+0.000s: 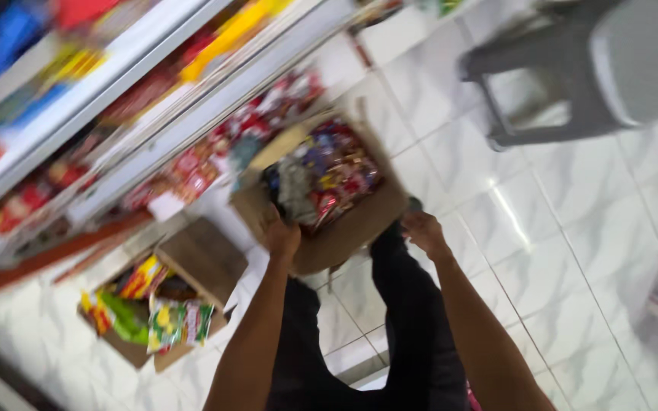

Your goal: The person uses a handheld barcode scanner to scan various snack packages, including bags of chips and boxes of waffles, in a small store. They pick up items from shelves and a cardboard box, scan them, and place them back or into the box.

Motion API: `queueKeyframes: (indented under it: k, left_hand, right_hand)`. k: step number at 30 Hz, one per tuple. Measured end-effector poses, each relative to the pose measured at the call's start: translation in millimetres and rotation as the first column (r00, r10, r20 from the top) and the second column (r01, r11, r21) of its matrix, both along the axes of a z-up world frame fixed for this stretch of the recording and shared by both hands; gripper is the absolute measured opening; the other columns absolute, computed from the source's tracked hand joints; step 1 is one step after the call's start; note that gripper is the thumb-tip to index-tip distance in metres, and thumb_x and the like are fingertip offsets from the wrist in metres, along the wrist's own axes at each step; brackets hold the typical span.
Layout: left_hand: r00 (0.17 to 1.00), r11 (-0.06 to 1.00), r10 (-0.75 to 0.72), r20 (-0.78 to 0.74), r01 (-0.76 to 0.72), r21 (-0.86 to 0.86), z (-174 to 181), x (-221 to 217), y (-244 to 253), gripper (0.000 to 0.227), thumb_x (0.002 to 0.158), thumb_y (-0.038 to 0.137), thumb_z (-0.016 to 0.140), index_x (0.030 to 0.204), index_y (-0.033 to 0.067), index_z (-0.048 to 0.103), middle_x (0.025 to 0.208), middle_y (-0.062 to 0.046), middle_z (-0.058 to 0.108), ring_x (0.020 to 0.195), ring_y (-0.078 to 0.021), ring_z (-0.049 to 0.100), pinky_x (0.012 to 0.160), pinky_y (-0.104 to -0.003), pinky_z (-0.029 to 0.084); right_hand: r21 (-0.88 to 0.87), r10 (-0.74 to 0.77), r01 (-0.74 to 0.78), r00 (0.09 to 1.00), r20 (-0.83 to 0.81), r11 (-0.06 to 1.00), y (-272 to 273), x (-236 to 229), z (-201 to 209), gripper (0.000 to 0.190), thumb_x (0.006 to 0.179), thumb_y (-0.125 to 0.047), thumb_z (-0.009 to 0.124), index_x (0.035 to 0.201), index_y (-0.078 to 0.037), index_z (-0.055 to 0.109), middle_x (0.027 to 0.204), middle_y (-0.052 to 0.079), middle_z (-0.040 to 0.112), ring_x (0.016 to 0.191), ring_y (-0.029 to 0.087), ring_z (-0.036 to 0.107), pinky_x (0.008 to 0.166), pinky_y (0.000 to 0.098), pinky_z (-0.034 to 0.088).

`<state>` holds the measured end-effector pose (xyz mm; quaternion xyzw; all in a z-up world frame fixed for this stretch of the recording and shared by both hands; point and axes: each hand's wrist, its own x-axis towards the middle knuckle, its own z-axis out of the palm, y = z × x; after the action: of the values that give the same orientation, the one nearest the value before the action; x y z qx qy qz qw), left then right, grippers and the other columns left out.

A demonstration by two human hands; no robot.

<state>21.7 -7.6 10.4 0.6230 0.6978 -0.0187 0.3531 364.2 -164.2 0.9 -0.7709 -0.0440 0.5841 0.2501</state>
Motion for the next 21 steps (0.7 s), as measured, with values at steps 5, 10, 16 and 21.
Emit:
queueKeyframes:
  k: [5,10,16,21]
  left_hand:
    - [0.867,0.948,-0.319,0.383,0.283,0.149,39,159,3,0.050,0.087,0.013,0.066,0.135,0.0013,0.056,0.135,-0.025,0.060,0.130,-0.0425,0.052,0.111,-0.049,0.042]
    - [0.695,0.872,-0.430,0.576,0.486,0.064,58,353,24,0.043,0.092,0.018,0.066,0.133,0.0069,0.061,0.133,-0.018,0.065,0.122,-0.0361,0.062,0.106,-0.043,0.050]
    - [0.550,0.795,-0.574,0.606,0.550,0.255,28,546,84,0.064,0.089,0.016,0.072,0.146,0.0019,0.048,0.143,-0.022,0.057,0.133,-0.0381,0.054,0.112,-0.044,0.042]
    - [0.526,0.733,-0.649,0.549,0.625,0.268,0,620,135,0.085,0.087,0.019,0.080,0.155,0.0006,0.031,0.156,-0.028,0.037,0.147,-0.0418,0.035,0.121,-0.045,0.030]
  right_hand:
    - [0.077,-0.108,0.092,0.965,0.239,0.993,19,97,30,0.023,0.088,-0.014,0.072,0.109,-0.008,0.073,0.095,0.006,0.078,0.078,0.017,0.076,0.063,0.0328,0.056]
    - [0.251,-0.280,0.144,0.685,0.673,0.957,34,237,46,0.036,0.091,-0.022,0.078,0.118,-0.004,0.063,0.107,0.011,0.073,0.085,0.020,0.072,0.075,0.0333,0.057]
    - [0.199,-0.530,0.526,0.611,0.587,0.827,21,360,52,0.057,0.093,-0.027,0.077,0.138,-0.007,0.048,0.130,0.016,0.062,0.101,0.023,0.066,0.077,0.0358,0.056]
    - [0.243,-0.686,0.641,0.683,0.253,0.728,19,379,52,0.074,0.094,-0.029,0.069,0.154,-0.012,0.029,0.151,0.015,0.046,0.116,0.024,0.060,0.086,0.0433,0.056]
